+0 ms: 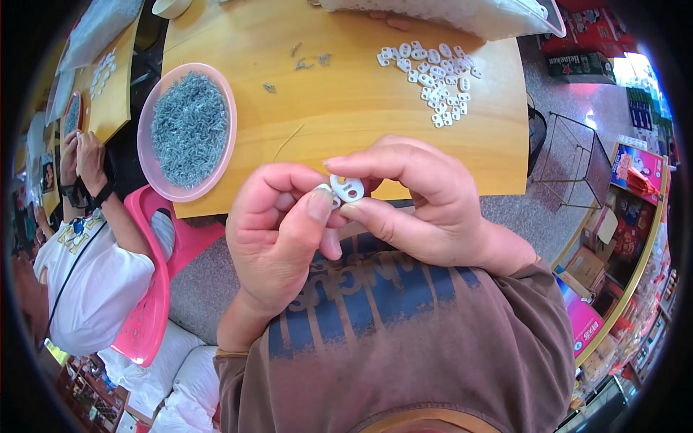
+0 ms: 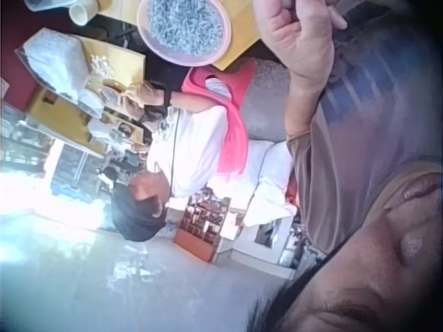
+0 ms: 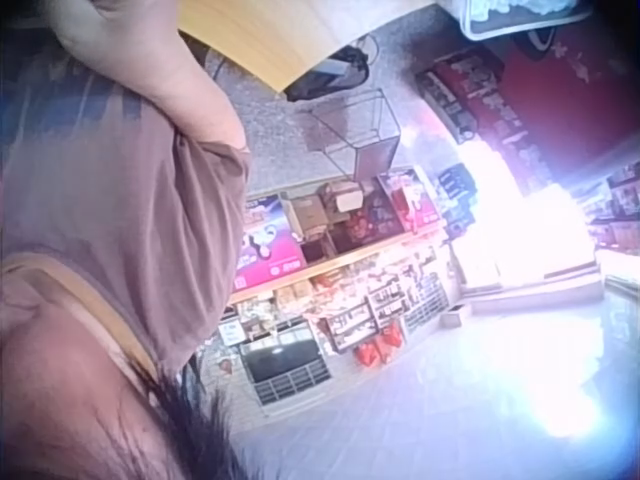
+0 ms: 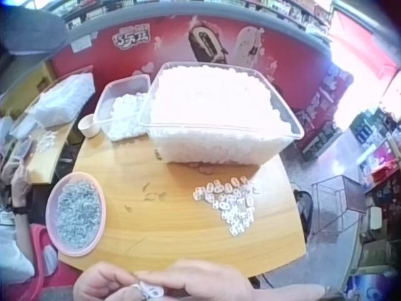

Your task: Manual assembly of small white plastic components by inserting metal pins and springs.

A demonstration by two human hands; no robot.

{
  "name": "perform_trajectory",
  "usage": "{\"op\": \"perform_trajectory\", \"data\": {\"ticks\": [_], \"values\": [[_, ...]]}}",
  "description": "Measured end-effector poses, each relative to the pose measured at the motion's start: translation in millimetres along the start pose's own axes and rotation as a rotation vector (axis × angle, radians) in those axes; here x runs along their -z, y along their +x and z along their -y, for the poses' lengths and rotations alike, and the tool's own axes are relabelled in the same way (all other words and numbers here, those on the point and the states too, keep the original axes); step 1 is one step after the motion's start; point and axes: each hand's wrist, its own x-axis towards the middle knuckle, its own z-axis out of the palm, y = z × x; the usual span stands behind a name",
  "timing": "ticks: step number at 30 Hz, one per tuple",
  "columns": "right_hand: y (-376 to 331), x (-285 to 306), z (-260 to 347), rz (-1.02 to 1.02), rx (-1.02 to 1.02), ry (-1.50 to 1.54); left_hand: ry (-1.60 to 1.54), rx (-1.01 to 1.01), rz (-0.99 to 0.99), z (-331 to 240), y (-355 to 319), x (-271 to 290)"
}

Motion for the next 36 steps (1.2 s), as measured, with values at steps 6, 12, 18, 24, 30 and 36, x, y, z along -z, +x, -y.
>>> {"op": "perform_trajectory", "data": {"ticks": [6,12,18,24,30,36], "values": [[-4,-1,-3,0.016,-0.189,0.269,-0.008,-0.031,0.054,3,-1,5],[-3,-3,-2,-0.006,-0.264,0.391,0.029,-0.097,0.114,6,-3,9],[-2,-2,-4,0.017,-0.248,0.368,0.064,-0.155,0.107,10,-2,12],[4,-1,-6,0.032,-0.185,0.28,0.107,-0.203,0.077,13,-2,15],[6,-3,-7,0.03,-0.17,0.267,0.108,-0.232,0.031,13,-2,14],[8,-2,-8,0.042,-0.184,0.231,0.083,-0.209,0.06,14,1,19]]}}
